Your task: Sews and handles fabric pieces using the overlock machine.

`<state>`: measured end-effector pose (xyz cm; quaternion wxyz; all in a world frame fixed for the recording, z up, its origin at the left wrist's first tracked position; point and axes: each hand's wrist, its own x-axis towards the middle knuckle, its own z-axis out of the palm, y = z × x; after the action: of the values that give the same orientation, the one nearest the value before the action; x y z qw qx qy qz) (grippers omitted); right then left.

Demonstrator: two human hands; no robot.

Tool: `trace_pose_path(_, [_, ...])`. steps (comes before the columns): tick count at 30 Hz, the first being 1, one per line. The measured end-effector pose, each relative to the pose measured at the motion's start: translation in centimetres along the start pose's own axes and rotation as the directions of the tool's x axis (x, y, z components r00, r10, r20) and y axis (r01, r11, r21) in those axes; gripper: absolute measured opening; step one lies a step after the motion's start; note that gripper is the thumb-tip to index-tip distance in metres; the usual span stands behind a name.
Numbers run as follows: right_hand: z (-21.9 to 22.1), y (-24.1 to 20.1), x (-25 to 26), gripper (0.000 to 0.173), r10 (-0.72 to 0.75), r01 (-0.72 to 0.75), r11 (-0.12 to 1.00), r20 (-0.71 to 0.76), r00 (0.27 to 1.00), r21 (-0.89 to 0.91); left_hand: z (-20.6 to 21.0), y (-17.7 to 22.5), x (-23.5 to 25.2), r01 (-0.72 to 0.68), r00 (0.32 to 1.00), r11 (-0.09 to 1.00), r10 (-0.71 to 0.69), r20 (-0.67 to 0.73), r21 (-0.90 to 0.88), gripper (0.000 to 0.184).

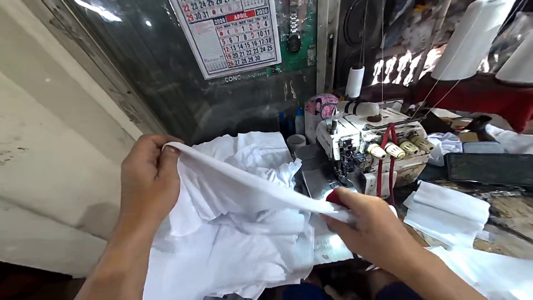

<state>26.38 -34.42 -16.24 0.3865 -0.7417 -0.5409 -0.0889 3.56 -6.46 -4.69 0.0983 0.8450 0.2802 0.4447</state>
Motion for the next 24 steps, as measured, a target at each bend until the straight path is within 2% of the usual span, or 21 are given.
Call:
trace_pose_path(2, [-0.8,-0.3,-0.4,0.021,-0.023,0.018,0.997,-0.060,0.998,-0.073,0.0,-1.1,-0.4,-0.020,1.000,0.998,0.021,0.009,-0.065,0.030])
trace_pose_path(3, [-0.5,-0.6,-1.3,0.023,-0.017,0.016,0.998,-0.023,1.000,-0.059,-0.3,-1.8,-1.3,-0.024,0.999,0.994,0.028,0.029,-0.104,0.029])
trace_pose_path(5, [0.8,-1.1,-3.8,0.028,0.069,-0.086,0.992,0.171,0.983,0.094,-0.5,-4.5,-4.1,0.019,0.995,0.983,-0.001,0.102,-0.183,0.030])
trace_pose_path(6, [1.7,-1.0,-4.8,0.027,0.101,-0.171,0.957,0.284,0.953,0.233,-0.1,-6.4,-5.4,0.047,0.987,0.976,-0.012,0.162,-0.213,0.030])
trace_pose_path(7, [2.7,-0.6,-5.6,0.024,0.112,-0.275,0.879,0.394,0.912,0.388,0.2,-8.4,-6.6,0.085,0.967,0.970,-0.024,0.254,-0.229,0.032])
trace_pose_path(9, [4.1,0.3,-6.8,0.024,0.082,-0.389,0.706,0.477,0.875,0.591,-0.6,-10.8,-8.7,0.087,0.912,0.981,-0.009,0.411,-0.172,0.034])
trace_pose_path(12, [3.0,1.3,-7.1,0.032,-0.046,-0.416,0.551,0.524,0.851,0.724,-2.8,-8.7,-9.0,-0.100,0.901,0.989,0.136,0.412,-0.110,0.032])
trace_pose_path(13, [2.3,1.6,-7.2,0.032,-0.084,-0.407,0.545,0.530,0.844,0.733,-3.1,-6.6,-8.9,-0.140,0.904,0.986,0.162,0.395,-0.084,0.031])
trace_pose_path(15, [1.3,1.9,-7.4,0.023,-0.057,-0.372,0.622,0.513,0.857,0.690,-1.9,-2.2,-9.1,-0.213,0.909,0.975,0.222,0.354,-0.065,0.028])
trace_pose_path(17, [1.0,1.6,-7.7,0.016,0.032,-0.362,0.689,0.472,0.881,0.628,1.6,1.7,-10.3,-0.254,0.887,0.962,0.272,0.374,-0.097,0.026])
trace_pose_path(18, [1.1,1.5,-7.9,0.018,0.073,-0.373,0.702,0.460,0.885,0.606,4.0,2.9,-11.1,-0.294,0.858,0.952,0.303,0.414,-0.088,0.025])
trace_pose_path(21, [1.6,1.4,-9.1,0.030,0.163,-0.390,0.760,0.428,0.889,0.519,9.5,2.7,-13.0,-0.425,0.762,0.905,0.358,0.540,-0.002,0.022])
trace_pose_path(24, [1.4,1.5,-9.9,0.027,0.202,-0.391,0.800,0.409,0.890,0.455,9.4,2.3,-12.8,-0.413,0.769,0.911,0.354,0.532,-0.009,0.023])
